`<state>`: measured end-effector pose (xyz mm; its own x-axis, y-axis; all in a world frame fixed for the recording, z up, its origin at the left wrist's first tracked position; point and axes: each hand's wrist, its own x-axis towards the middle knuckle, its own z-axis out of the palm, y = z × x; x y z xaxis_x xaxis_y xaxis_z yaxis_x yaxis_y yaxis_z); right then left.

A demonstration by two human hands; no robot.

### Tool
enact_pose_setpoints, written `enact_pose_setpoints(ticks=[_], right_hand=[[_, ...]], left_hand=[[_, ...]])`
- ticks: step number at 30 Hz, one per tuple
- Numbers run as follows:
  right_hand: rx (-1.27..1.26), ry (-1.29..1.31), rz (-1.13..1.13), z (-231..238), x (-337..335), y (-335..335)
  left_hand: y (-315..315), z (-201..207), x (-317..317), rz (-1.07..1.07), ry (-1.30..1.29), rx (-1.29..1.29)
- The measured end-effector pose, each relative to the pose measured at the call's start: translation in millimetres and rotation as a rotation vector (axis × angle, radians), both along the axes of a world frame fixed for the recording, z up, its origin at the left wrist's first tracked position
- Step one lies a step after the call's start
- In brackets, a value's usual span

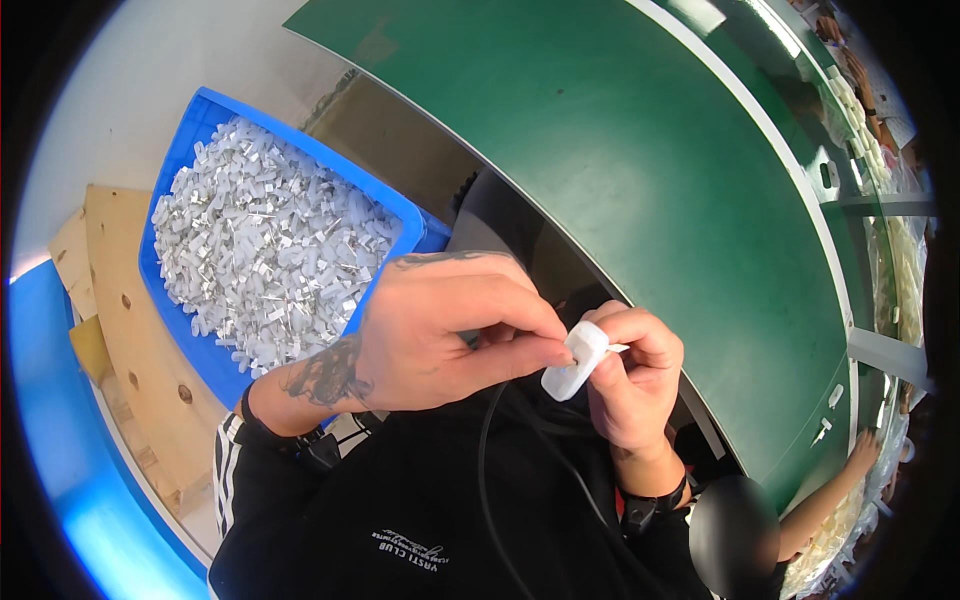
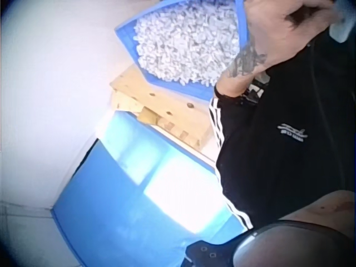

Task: Repeatedly picking small white components from a bin and assembling them with a cable/wire.

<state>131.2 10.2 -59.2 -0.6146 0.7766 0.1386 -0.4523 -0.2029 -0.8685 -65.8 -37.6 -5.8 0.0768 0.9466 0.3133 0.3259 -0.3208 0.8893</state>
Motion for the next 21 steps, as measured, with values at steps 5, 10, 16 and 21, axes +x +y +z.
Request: enact_pose_setpoints(ticks=[5, 10, 16, 21], right_hand=[[0.271, -0.171, -0.150, -2, -1, 3], [0.232, -0.200, -0.222, 3, 4, -2], [0.131, -0.119, -0.256, -8, 4, -7], [0.060, -0.096, -0.268, -13, 2, -9]], left_hand=[[5, 3, 5, -0.020, 0.148, 0.102], [0, 1, 20, 0.160, -0.065, 0.067], [-7, -23, 26, 0.134, 0.049, 0.267], [-6, -25, 28, 0.169, 0.139, 0.326]])
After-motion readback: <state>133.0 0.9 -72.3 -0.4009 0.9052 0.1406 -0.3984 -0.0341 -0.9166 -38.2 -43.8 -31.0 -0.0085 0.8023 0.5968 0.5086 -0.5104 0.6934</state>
